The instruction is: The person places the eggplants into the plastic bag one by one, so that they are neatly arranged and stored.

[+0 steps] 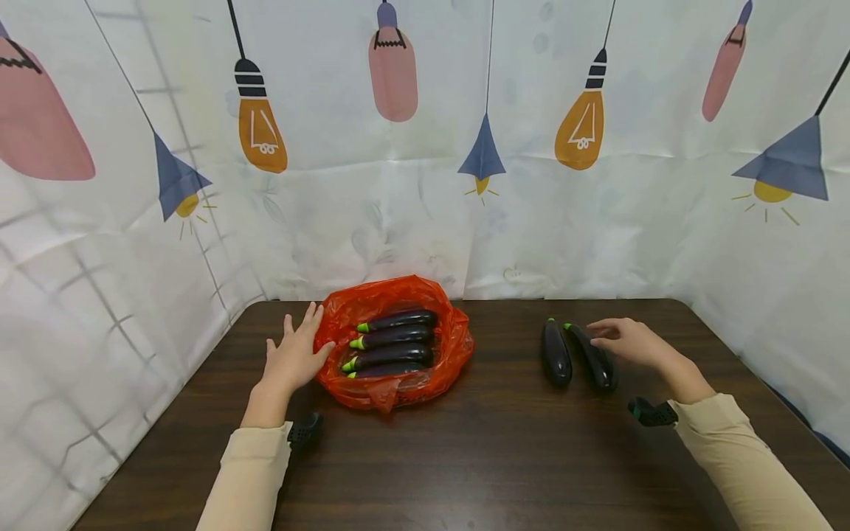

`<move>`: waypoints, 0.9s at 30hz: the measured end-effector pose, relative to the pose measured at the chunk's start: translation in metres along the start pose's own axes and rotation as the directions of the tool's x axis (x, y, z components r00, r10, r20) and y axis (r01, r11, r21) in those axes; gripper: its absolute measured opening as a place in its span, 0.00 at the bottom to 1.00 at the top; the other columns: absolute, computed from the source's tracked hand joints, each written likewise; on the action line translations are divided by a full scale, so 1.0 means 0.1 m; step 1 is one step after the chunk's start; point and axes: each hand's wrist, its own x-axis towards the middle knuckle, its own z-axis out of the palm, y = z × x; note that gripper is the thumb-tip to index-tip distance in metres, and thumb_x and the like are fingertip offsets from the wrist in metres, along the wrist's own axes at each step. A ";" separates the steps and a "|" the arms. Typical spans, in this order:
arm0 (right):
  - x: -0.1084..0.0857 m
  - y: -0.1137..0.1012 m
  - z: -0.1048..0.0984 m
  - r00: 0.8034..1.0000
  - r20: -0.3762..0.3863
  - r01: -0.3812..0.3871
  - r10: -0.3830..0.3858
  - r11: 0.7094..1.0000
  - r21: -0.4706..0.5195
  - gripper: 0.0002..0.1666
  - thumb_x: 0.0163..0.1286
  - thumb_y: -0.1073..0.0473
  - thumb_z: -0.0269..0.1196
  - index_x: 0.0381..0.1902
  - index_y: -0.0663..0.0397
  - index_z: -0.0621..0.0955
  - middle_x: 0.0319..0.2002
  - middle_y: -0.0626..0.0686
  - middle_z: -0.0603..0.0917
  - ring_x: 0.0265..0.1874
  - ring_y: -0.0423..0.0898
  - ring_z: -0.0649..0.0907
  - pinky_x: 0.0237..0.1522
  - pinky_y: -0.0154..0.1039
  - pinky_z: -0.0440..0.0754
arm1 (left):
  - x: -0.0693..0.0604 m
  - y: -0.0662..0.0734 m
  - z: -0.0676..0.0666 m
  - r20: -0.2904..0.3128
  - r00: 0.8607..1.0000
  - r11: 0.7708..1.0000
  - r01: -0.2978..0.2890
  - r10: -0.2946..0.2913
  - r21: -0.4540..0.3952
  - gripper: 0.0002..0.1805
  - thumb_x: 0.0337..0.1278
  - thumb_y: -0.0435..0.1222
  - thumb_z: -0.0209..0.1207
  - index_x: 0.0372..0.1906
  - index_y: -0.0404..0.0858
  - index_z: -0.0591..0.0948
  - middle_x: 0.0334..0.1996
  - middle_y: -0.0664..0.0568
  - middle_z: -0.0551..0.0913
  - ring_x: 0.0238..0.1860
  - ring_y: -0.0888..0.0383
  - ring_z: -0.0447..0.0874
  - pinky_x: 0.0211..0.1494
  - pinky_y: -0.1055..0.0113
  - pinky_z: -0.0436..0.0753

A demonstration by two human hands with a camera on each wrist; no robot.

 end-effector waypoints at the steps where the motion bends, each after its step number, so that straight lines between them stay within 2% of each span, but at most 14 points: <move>1: 0.00 0.01 0.00 1.000 0.014 -0.013 0.013 1.000 0.012 0.31 0.79 0.56 0.60 0.68 0.76 0.70 0.56 0.76 0.79 0.45 0.64 0.85 0.35 0.48 0.88 | 0.00 0.00 0.00 -0.001 1.000 1.000 0.000 0.000 0.001 0.44 0.73 0.42 0.57 0.83 0.35 0.49 0.82 0.37 0.43 0.76 0.23 0.32 0.64 0.17 0.35; 6: 0.02 0.07 0.00 0.995 0.078 -0.067 0.063 0.996 0.051 0.37 0.78 0.52 0.61 0.70 0.77 0.67 0.56 0.78 0.78 0.47 0.65 0.85 0.35 0.49 0.89 | 0.00 0.00 0.00 -0.004 1.000 1.000 -0.001 0.001 -0.002 0.44 0.73 0.42 0.57 0.83 0.34 0.49 0.82 0.37 0.44 0.76 0.23 0.32 0.64 0.17 0.35; 11: 0.06 0.10 0.01 0.991 0.109 -0.085 0.078 0.994 0.061 0.41 0.77 0.49 0.63 0.71 0.77 0.65 0.57 0.79 0.77 0.44 0.61 0.87 0.34 0.49 0.89 | 0.01 -0.01 0.01 -0.002 1.000 1.000 0.000 0.000 -0.003 0.44 0.73 0.42 0.57 0.83 0.34 0.49 0.82 0.38 0.43 0.76 0.23 0.32 0.64 0.17 0.35; 16: 0.07 0.10 0.03 0.989 0.117 -0.094 0.087 0.994 0.061 0.42 0.76 0.50 0.63 0.71 0.77 0.64 0.57 0.80 0.76 0.37 0.57 0.88 0.33 0.49 0.89 | 0.00 -0.01 0.01 0.000 1.000 1.000 0.002 -0.002 -0.004 0.44 0.73 0.42 0.57 0.83 0.34 0.49 0.82 0.38 0.43 0.76 0.23 0.32 0.64 0.17 0.35; 27: 0.07 0.06 0.02 0.987 0.127 -0.102 0.096 0.994 0.047 0.40 0.76 0.52 0.63 0.71 0.78 0.64 0.56 0.79 0.77 0.32 0.52 0.87 0.33 0.48 0.89 | 0.00 -0.01 0.01 -0.006 1.000 1.000 0.001 -0.001 -0.004 0.43 0.73 0.42 0.57 0.83 0.34 0.49 0.82 0.38 0.43 0.76 0.23 0.32 0.63 0.17 0.35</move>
